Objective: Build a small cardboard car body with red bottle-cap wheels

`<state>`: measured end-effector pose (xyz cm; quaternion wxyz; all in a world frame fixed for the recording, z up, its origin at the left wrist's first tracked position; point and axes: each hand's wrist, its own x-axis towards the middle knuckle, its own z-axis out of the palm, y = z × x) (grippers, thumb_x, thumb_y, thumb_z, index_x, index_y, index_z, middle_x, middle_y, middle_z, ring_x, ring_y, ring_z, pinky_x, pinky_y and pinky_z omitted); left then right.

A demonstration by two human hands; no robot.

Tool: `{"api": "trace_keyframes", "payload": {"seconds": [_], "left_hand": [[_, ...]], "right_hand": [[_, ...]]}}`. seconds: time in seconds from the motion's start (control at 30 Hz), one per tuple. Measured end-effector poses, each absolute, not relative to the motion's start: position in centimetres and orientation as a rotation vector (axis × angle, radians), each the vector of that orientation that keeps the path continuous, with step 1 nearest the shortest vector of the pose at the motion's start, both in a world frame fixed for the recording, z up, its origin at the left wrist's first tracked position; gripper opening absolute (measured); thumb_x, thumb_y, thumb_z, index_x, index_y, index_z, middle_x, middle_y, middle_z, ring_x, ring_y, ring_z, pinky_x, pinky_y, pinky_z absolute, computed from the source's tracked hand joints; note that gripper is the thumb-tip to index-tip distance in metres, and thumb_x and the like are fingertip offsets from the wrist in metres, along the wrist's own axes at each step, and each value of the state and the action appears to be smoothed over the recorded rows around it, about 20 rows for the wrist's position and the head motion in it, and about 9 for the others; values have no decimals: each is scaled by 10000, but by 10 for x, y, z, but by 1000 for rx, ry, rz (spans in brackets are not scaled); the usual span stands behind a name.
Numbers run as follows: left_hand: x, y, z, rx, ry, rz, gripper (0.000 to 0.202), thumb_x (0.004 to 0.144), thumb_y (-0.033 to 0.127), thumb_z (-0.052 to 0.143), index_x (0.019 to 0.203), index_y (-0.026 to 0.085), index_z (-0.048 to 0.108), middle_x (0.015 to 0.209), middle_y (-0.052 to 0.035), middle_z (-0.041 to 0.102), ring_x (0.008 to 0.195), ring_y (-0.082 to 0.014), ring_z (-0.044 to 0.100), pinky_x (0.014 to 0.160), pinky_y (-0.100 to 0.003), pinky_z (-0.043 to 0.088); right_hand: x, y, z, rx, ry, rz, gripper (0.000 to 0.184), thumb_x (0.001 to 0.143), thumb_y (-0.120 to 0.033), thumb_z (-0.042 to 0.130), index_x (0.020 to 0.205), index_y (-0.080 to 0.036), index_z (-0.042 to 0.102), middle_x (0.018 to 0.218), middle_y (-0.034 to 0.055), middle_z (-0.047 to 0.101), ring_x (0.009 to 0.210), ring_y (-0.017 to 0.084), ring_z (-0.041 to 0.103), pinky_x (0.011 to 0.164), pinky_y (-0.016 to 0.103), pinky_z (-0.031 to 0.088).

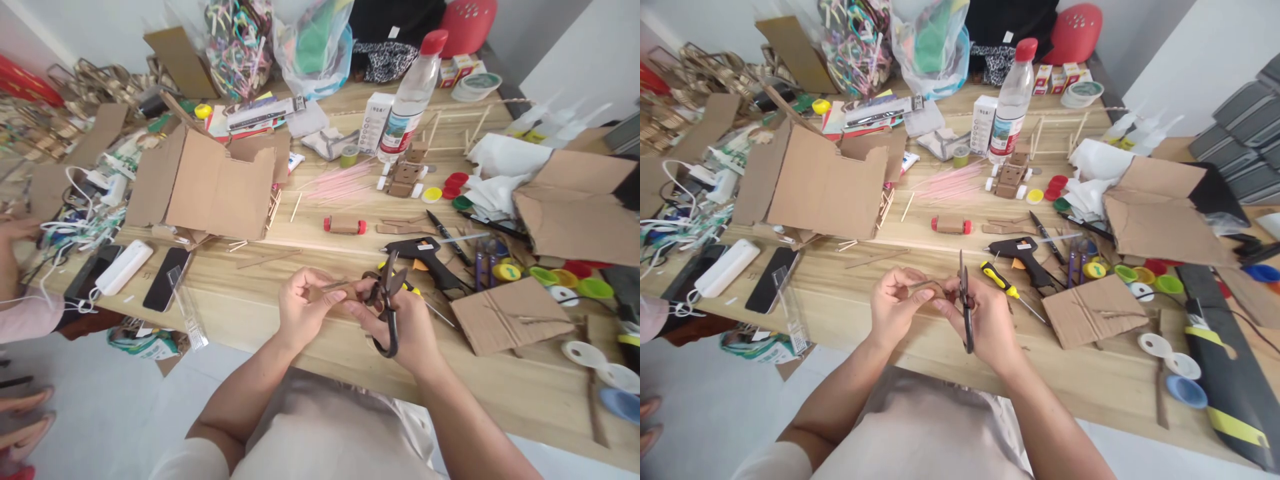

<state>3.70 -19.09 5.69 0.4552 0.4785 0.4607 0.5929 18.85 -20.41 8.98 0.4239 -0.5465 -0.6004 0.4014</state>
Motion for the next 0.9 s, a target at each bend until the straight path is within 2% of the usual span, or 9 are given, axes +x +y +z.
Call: {"api": "trace_keyframes", "payload": {"seconds": [0.17,0.37,0.53,0.67,0.77,0.83,0.9], "left_hand": [[37,-189,59,1233,1112,1483,533,703,657,882,633,217,588,668,-7,713,671,-170,705,660,-308,582],[37,-189,58,1150,1087,1517,545,661,614,928,615,211,565,647,3,695,664,-162,701,666,-301,588],[35,-187,58,1097,1060,1463,589,641,651,923,624,211,531,674,6,687,686,-163,702,681,-304,595],[20,-181,67,1137,1069,1296,549,627,650,926,669,206,606,673,9,683,633,-137,652,633,-263,553],[1,-176,81,1371,1064,1072,395,680,544,926,737,209,724,684,-7,718,646,-158,660,626,-263,535],[-9,-173,87,1522,1041,953,322,735,495,900,690,216,746,673,-14,735,656,-174,667,634,-276,530],[-13,-171,85,1500,1061,962,365,729,510,905,621,213,723,615,1,702,615,-160,639,611,-271,507]], "right_hand": [[183,-204,89,-1343,-1485,968,446,838,-647,709,663,-243,635,588,-8,593,520,153,491,531,299,468],[179,-204,90,-1338,-1407,1011,530,790,-714,722,610,-238,570,552,-24,518,497,138,460,484,278,426],[176,-202,92,-1336,-1414,1032,535,782,-715,731,616,-235,565,550,-33,491,499,132,433,492,275,432],[176,-202,93,-1341,-1453,1028,534,804,-701,714,606,-241,529,537,-41,463,491,125,398,482,267,407],[181,-202,92,-1338,-1550,1040,533,809,-693,716,611,-246,505,526,-50,445,477,121,382,469,267,371],[185,-201,92,-1336,-1610,1067,539,803,-693,727,610,-245,500,519,-53,442,475,123,389,468,270,357],[188,-198,93,-1347,-1608,1112,549,777,-720,746,630,-241,521,527,-49,471,481,129,416,473,275,364]]}}
